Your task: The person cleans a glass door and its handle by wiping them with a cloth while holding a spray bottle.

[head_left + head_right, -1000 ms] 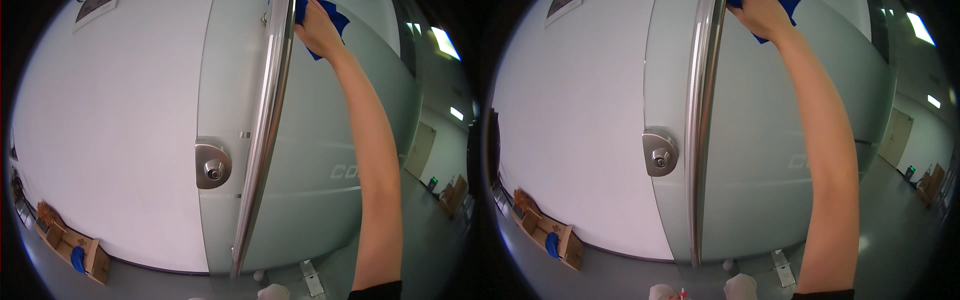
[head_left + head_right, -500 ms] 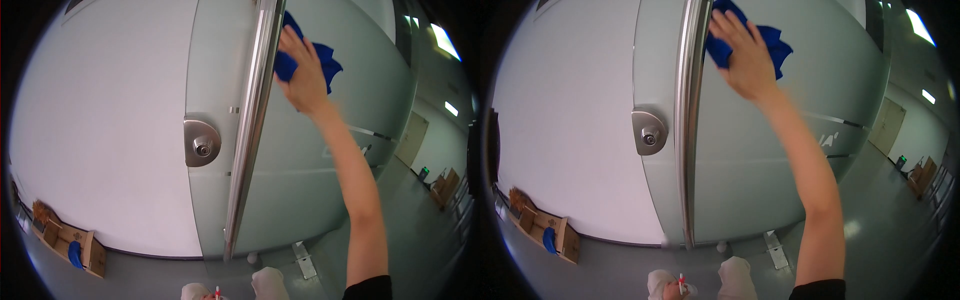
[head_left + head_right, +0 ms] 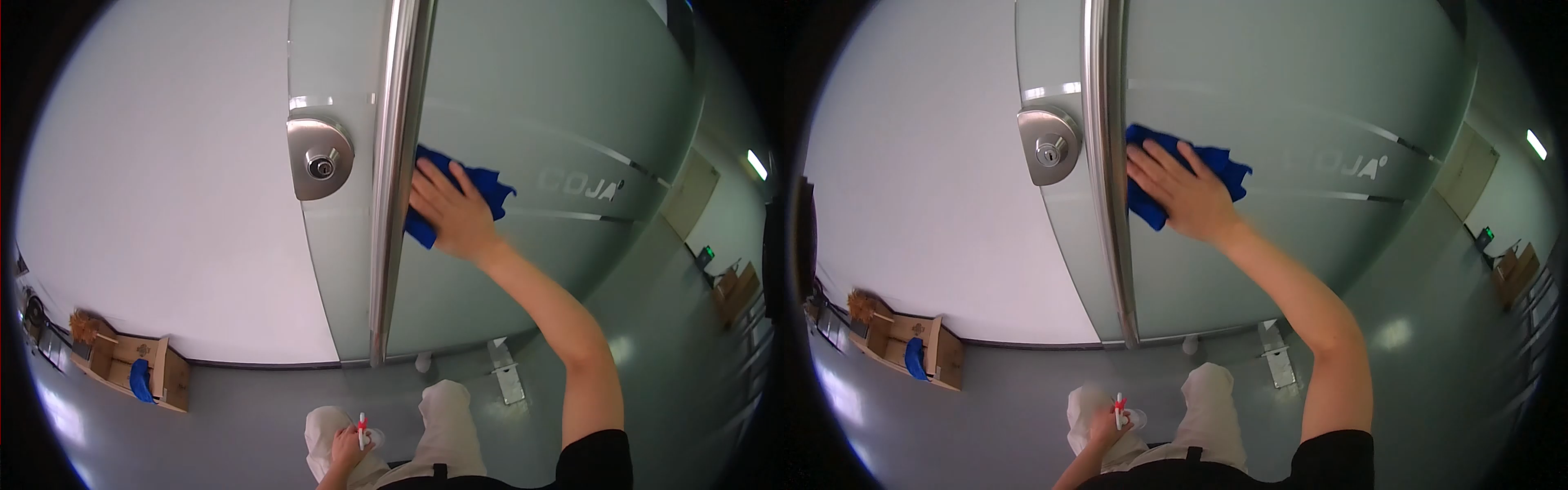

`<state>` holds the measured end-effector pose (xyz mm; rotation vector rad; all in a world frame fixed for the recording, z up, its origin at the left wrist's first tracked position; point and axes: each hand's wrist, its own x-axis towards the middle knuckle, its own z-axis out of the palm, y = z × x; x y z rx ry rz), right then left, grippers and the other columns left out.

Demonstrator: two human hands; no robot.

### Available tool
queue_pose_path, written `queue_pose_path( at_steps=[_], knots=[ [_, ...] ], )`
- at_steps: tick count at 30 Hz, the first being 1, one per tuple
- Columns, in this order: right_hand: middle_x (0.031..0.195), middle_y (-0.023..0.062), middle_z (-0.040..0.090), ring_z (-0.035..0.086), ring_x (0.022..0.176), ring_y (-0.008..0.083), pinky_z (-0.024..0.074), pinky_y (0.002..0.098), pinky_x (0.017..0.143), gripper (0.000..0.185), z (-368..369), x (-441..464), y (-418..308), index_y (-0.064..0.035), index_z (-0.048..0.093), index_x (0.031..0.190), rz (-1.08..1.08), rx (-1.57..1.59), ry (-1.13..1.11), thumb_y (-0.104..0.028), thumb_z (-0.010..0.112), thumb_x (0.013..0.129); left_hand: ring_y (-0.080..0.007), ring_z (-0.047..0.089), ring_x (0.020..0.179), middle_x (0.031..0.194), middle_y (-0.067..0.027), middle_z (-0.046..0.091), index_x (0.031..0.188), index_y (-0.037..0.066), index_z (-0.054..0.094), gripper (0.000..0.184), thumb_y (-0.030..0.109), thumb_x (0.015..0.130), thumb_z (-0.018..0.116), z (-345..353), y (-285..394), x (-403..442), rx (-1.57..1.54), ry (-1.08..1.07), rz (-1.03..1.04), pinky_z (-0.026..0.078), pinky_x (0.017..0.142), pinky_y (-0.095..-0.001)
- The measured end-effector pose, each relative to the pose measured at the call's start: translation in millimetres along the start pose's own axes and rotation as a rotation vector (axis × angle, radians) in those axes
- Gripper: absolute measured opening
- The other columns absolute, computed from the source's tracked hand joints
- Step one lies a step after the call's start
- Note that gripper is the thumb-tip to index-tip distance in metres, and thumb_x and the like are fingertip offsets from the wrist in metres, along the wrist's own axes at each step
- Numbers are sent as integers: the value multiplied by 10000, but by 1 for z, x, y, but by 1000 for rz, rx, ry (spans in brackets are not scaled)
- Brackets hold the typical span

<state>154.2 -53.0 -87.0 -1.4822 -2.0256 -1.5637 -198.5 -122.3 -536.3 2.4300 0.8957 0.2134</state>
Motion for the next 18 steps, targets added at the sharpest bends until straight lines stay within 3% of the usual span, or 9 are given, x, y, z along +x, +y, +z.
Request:
queue_pose_path(
  at_steps=[4,8,12,15,18],
  knots=[
    [1559,-32,309,267,1437,132,101,438,1185,632,19,-51,-35,-180,375,1474,-115,8,-186,-233,517,861,-227,594,1014,983,-73,637,1011,183,702,303,377,778,707,4,-2,0,4,13,15,383,967,-405],
    [1556,-45,318,252,1441,107,36,436,1198,647,46,-107,-63,-163,363,1483,-271,97,-207,-178,510,853,-231,593,1023,994,-75,641,1012,179,701,300,369,779,708,7,-4,0,16,2,29,384,967,-408],
    [1524,-78,368,329,1397,88,82,394,1196,645,28,-98,-46,-210,386,1475,-429,11,-239,-156,508,844,-243,594,1030,1002,-84,642,1026,182,700,317,383,782,703,4,-3,-2,10,1,28,387,966,-412],
    [1538,-56,348,283,1427,103,91,382,1207,632,22,-77,-18,-185,397,1463,-412,95,-206,-130,515,845,-251,594,1033,1002,-92,642,1041,186,699,330,396,786,697,7,-6,-3,15,-8,6,388,966,-413],
    [1503,-20,411,358,1397,154,217,395,1170,612,2,-39,16,-177,461,1423,-270,114,-68,-81,513,821,-259,594,1025,1000,-99,641,1055,193,697,339,405,791,689,1,-2,-6,33,-14,12,389,964,-415]
  ],
)
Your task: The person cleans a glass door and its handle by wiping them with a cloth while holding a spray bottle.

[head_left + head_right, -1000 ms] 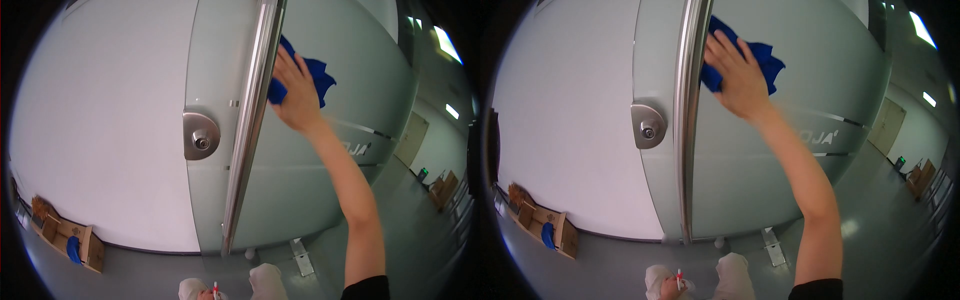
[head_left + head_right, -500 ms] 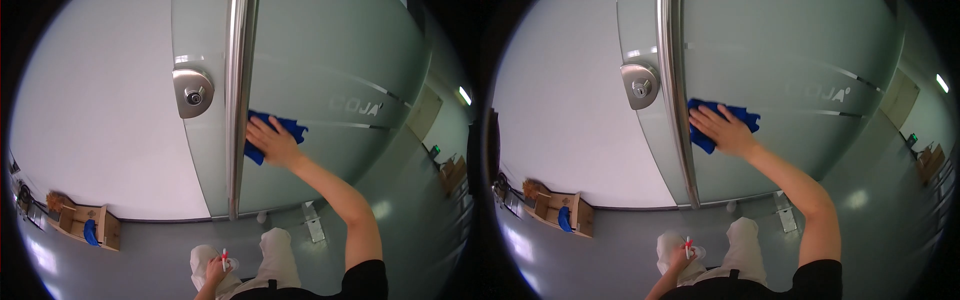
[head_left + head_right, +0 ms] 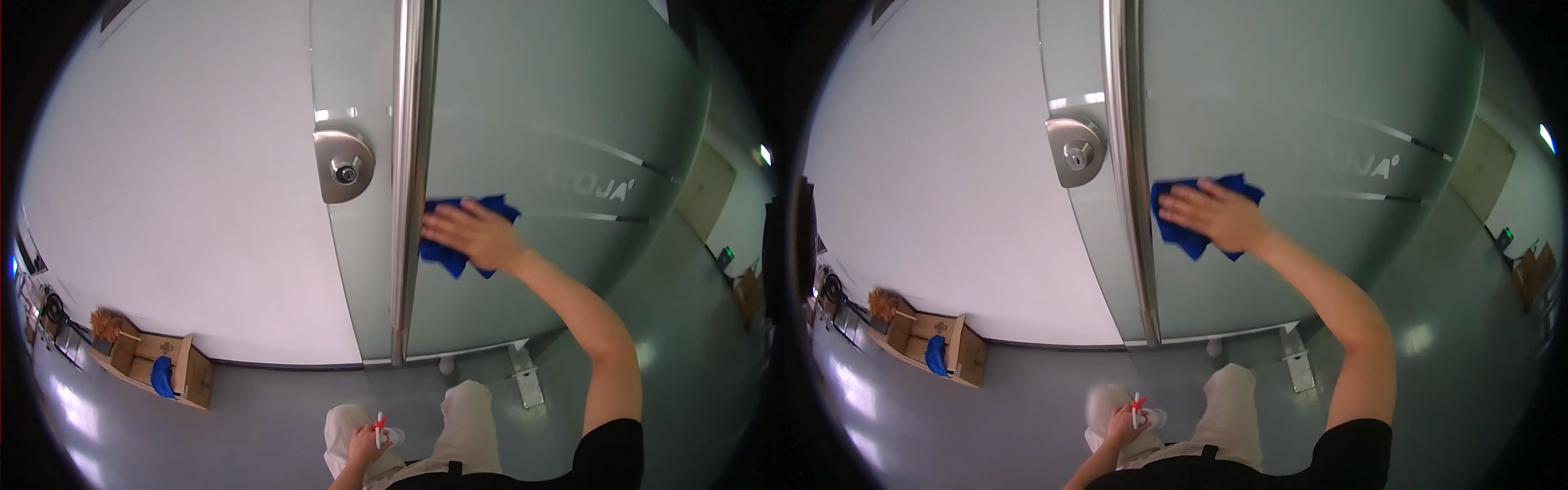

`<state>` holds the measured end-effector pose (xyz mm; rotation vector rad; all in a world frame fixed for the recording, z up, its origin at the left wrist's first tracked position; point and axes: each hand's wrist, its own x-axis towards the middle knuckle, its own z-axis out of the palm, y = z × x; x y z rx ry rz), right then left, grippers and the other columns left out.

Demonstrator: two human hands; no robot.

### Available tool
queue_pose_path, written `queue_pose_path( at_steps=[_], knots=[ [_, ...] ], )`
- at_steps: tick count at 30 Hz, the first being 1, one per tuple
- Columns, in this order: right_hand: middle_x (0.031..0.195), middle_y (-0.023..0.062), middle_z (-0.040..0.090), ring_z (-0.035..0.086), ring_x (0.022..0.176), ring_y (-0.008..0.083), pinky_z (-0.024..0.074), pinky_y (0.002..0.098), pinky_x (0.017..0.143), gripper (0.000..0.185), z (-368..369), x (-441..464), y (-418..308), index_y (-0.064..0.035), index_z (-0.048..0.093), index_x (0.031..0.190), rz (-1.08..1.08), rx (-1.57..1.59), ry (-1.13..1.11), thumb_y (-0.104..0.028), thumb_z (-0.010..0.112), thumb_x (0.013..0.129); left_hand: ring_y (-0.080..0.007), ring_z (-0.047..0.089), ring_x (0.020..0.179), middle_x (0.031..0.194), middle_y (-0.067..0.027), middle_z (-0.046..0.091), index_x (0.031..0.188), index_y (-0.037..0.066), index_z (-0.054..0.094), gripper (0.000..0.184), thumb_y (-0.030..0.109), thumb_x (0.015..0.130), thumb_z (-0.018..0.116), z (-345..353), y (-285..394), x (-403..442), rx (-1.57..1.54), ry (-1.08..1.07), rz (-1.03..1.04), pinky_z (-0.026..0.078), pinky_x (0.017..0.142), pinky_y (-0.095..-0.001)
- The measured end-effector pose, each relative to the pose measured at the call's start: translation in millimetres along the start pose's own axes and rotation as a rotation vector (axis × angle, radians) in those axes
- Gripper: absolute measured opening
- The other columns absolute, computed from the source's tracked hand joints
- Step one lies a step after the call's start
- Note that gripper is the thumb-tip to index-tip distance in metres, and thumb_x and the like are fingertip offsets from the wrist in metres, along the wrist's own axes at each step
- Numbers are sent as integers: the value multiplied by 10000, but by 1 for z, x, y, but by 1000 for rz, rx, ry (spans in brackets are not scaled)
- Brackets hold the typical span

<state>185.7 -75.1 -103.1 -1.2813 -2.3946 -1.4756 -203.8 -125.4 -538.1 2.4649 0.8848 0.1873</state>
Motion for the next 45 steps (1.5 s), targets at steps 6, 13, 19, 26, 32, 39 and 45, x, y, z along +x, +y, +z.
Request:
queue_pose_path(
  at_steps=[6,13,19,26,32,39,45],
  knots=[
    [1402,100,520,472,1315,288,390,416,1063,705,-68,66,95,-79,550,1327,356,10,598,85,528,642,-256,593,1015,1009,-93,641,1039,203,697,331,431,800,675,5,-8,4,3,-29,6,398,941,-414],
    [1216,203,603,586,1142,309,415,357,1008,385,-180,185,173,16,557,1223,965,693,811,-105,602,860,-229,590,1063,1054,-62,650,1055,233,699,345,478,817,652,16,-18,4,14,-25,11,394,953,-399],
    [1117,230,645,640,1031,331,481,374,921,579,-191,278,171,55,510,1261,609,479,988,-256,676,801,-238,595,1041,1040,-69,646,1057,227,693,347,475,816,657,7,-11,4,52,-38,-5,401,943,-399],
    [1180,293,601,597,1120,396,463,396,965,577,-168,254,121,67,458,1316,755,235,955,-166,612,810,-265,594,962,961,-105,630,961,169,680,274,382,789,693,-5,-5,7,-17,-70,2,418,893,-409],
    [1237,268,572,587,1135,371,432,385,1010,592,-132,218,33,48,392,1390,761,293,907,-105,583,851,-270,584,968,957,-100,614,991,159,671,319,379,767,721,7,-8,10,-17,-35,-1,408,906,-400],
    [1237,212,573,588,1119,313,420,376,1009,536,-60,164,-15,44,437,1342,742,539,930,-25,618,842,-273,576,987,950,-101,599,983,150,671,308,349,757,735,2,-1,7,-50,-10,-5,392,957,-400],
    [1422,198,421,464,1279,328,340,375,1073,553,-19,122,-78,43,482,1302,673,504,832,-26,714,805,-253,576,1006,966,-90,601,992,163,671,285,326,766,730,4,0,9,-23,-36,-14,386,963,-400]
  ],
)
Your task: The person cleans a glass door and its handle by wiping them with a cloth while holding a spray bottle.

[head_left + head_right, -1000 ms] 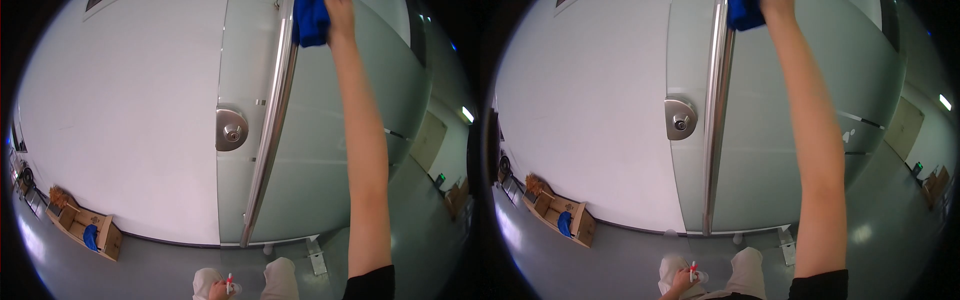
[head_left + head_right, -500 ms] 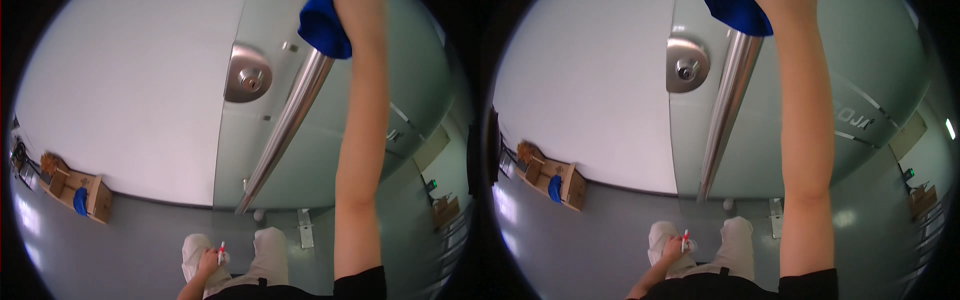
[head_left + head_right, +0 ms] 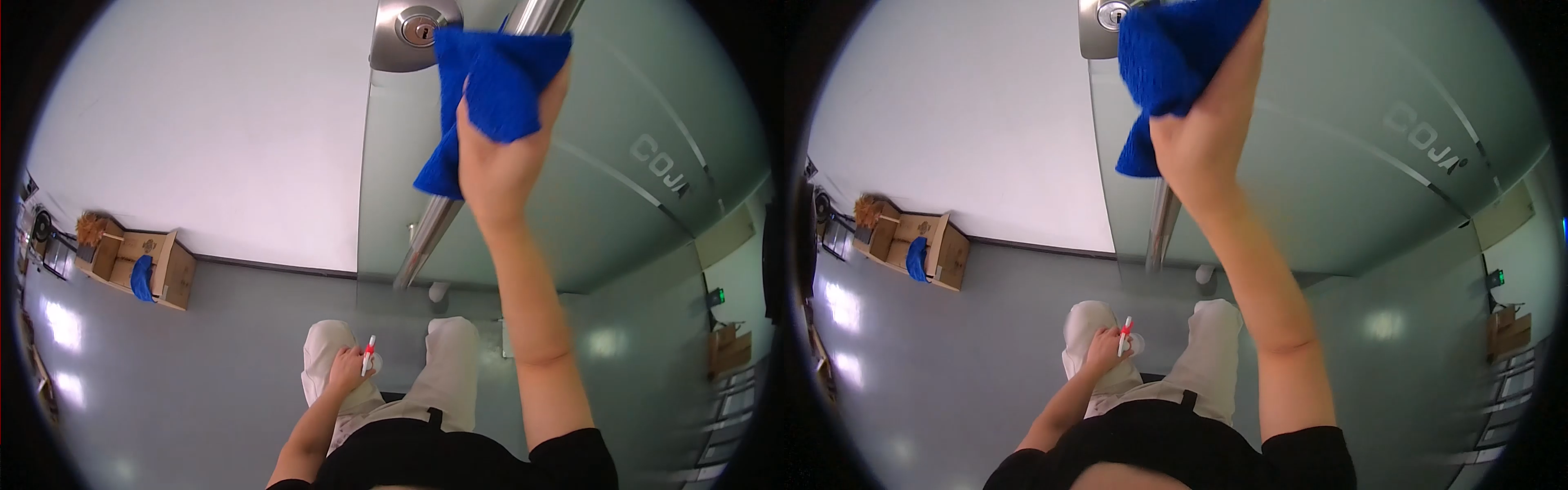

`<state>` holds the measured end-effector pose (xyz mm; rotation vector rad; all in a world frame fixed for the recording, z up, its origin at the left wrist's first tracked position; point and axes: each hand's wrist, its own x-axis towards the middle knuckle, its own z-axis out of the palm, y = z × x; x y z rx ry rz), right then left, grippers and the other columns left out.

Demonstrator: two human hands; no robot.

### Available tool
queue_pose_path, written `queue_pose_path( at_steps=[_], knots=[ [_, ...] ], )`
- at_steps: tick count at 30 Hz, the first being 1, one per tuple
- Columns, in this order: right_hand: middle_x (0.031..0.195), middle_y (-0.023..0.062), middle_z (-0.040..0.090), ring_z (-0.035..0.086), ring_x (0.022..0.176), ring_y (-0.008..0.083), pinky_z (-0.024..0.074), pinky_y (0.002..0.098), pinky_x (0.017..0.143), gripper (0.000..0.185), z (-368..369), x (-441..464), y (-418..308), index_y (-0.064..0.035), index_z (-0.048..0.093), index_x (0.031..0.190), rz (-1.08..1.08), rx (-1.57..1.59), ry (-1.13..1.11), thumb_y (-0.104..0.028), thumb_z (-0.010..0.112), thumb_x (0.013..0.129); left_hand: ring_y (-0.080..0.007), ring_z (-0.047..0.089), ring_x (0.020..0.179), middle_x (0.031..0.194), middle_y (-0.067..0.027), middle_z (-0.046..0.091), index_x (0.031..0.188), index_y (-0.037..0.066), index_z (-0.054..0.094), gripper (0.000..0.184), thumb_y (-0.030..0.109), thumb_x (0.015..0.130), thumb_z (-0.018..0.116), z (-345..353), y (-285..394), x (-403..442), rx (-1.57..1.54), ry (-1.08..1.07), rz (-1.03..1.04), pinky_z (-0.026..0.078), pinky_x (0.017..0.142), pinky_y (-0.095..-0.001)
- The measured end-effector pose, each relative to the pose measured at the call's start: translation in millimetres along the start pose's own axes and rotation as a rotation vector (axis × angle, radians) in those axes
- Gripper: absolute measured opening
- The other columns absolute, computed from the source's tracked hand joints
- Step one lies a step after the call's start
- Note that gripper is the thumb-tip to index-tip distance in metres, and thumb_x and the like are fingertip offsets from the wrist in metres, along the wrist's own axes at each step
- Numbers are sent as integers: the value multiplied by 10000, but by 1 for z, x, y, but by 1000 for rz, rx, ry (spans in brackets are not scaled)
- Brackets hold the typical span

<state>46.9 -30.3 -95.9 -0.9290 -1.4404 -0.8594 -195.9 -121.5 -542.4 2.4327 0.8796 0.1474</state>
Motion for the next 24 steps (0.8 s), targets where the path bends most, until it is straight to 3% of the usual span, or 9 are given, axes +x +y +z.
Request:
queue_pose_path(
  at_steps=[2,5,8,15,20,22,23,24],
  knots=[
    [1399,209,430,482,1257,314,347,379,1068,752,2,-29,-16,37,301,1440,227,215,26,-4,692,799,-249,574,1011,970,-88,599,1001,163,670,290,328,769,727,-1,2,0,-3,-5,-6,383,969,-401],
    [1368,211,443,507,1224,300,367,374,1050,876,2,-78,-17,36,130,1494,350,237,-64,14,663,799,-244,571,1017,973,-85,598,1005,162,670,292,330,772,724,0,2,-2,0,-4,-13,382,972,-403],
    [1366,243,409,489,1209,359,394,415,1020,872,3,-128,-21,42,179,1471,463,219,-86,-174,735,836,-237,570,1019,971,-80,598,1003,163,670,290,332,773,723,-2,4,-2,0,1,-16,383,967,-403],
    [1264,247,451,497,1132,393,386,441,992,815,23,-249,-17,60,235,1434,712,317,-52,-149,728,821,-234,576,997,962,-72,599,993,163,658,283,327,772,724,5,0,-1,14,13,1,393,958,-397],
    [1236,251,469,499,1098,398,387,447,970,786,19,-294,-22,69,264,1419,689,242,-117,-141,726,818,-237,579,982,955,-72,600,1022,173,663,297,328,776,721,1,4,-2,9,15,1,397,943,-395],
    [1185,227,501,536,1024,338,424,406,912,707,13,-299,-25,51,290,1411,747,304,-171,-74,687,840,-237,579,982,950,-72,600,1024,176,669,295,323,775,724,0,4,-3,29,19,10,398,937,-395],
    [1138,197,527,580,936,278,464,361,848,660,11,-301,-24,47,308,1398,671,282,-165,-42,672,854,-238,580,981,949,-73,601,1021,177,671,293,320,771,728,0,3,-4,33,39,17,399,935,-395],
    [1178,198,517,575,967,292,459,369,871,658,3,-301,-21,41,320,1400,653,277,-223,-24,659,839,-240,581,980,947,-73,602,1018,177,673,292,317,768,731,2,1,-4,36,57,30,400,933,-396]
  ],
)
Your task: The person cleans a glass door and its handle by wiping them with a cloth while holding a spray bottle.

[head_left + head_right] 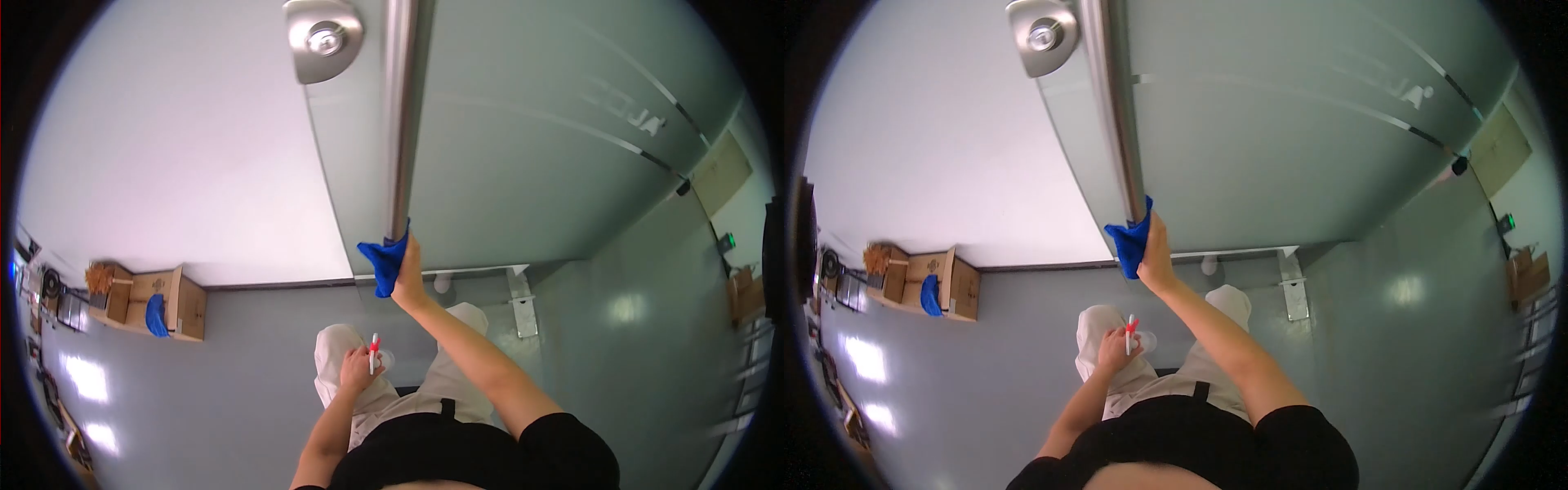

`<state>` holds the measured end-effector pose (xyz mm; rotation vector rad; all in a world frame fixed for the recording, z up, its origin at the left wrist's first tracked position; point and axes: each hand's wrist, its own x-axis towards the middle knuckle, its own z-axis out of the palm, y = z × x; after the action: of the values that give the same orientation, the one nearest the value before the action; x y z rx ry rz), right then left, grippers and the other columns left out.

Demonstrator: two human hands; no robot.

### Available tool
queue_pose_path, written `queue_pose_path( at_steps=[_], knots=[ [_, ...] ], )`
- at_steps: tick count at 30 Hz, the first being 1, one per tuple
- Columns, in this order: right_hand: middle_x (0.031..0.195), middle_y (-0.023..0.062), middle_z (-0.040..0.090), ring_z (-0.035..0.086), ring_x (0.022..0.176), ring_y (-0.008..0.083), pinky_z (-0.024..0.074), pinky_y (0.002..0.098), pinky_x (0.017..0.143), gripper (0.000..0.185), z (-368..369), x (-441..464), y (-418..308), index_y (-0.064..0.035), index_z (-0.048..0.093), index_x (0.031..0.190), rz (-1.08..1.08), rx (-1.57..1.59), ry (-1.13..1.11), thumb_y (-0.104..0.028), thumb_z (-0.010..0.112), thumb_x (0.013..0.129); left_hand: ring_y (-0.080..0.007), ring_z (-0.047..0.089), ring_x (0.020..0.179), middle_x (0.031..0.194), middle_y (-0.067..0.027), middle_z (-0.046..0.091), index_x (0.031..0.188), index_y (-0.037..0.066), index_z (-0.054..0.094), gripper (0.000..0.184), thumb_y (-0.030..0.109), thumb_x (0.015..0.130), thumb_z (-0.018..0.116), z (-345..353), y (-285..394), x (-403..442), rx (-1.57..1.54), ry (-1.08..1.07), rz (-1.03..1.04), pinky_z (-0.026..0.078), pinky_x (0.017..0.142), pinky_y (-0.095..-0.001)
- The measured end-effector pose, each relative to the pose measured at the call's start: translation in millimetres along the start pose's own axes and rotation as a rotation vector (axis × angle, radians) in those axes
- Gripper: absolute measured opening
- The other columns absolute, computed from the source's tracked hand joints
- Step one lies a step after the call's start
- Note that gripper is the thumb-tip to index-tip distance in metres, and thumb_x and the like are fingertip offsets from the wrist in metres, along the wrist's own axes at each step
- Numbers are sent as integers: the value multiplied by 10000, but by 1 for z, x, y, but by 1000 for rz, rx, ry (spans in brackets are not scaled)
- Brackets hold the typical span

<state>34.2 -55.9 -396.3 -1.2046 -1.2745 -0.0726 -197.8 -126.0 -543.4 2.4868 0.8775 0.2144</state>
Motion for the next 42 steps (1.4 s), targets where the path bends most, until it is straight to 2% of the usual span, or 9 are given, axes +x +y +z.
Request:
queue_pose_path(
  at_steps=[8,11,12,16,18,23,31,38,42],
  knots=[
    [1359,194,468,466,1257,378,375,405,1068,791,-88,60,-38,-63,467,1389,-76,-123,-218,136,489,624,-248,590,990,973,-75,626,982,169,686,289,305,737,756,3,2,5,-6,5,16,401,935,-413],
    [1241,168,575,552,1170,367,450,409,986,557,-118,145,-80,-62,597,1255,-320,-211,213,96,564,721,-248,590,997,980,-73,634,972,166,686,283,297,732,759,1,5,5,-14,9,38,401,932,-415],
    [1160,149,630,558,1131,337,423,424,983,331,-131,176,-95,-27,629,1168,-399,-297,348,-69,630,840,-248,590,998,981,-73,636,971,165,686,282,295,732,759,0,5,5,-7,5,46,401,930,-414],
    [1132,122,618,554,1057,330,433,414,942,329,-166,279,-145,-50,652,1149,-756,-427,799,-47,646,820,-249,590,998,974,-73,636,968,162,683,282,304,735,754,5,1,5,-51,29,28,400,931,-417],
    [1273,160,547,513,1187,339,396,400,1021,477,-161,292,-145,-11,489,1323,-664,-415,658,-3,596,858,-249,591,996,977,-75,632,972,161,683,281,308,741,747,2,4,4,-37,-7,-5,402,936,-417],
    [1393,56,492,486,1266,270,411,426,999,707,-109,252,-84,-141,602,1292,-843,-676,315,-89,676,592,-265,592,1020,1038,-84,633,987,153,690,286,327,765,730,-1,4,8,-12,-33,-19,403,939,-429],
    [1498,-21,411,354,1394,154,312,366,1110,511,-105,76,39,-167,483,1408,-846,-997,-550,-154,468,897,-244,595,979,975,-76,622,1012,180,704,303,359,768,719,8,-1,6,63,-46,-21,405,942,-411],
    [1508,-13,404,358,1402,177,302,383,1114,544,-173,171,-17,-168,478,1415,-953,-1026,-530,-156,491,871,-238,599,971,977,-76,639,1008,180,712,297,356,769,719,2,0,5,6,8,-21,403,936,-397],
    [1512,1,401,365,1401,209,301,462,1107,621,-205,254,-71,-137,475,1419,-948,-1125,-84,-55,512,805,-236,600,968,978,-77,638,1001,176,712,292,350,766,725,2,2,7,25,-9,-13,402,933,-398]
  ],
)
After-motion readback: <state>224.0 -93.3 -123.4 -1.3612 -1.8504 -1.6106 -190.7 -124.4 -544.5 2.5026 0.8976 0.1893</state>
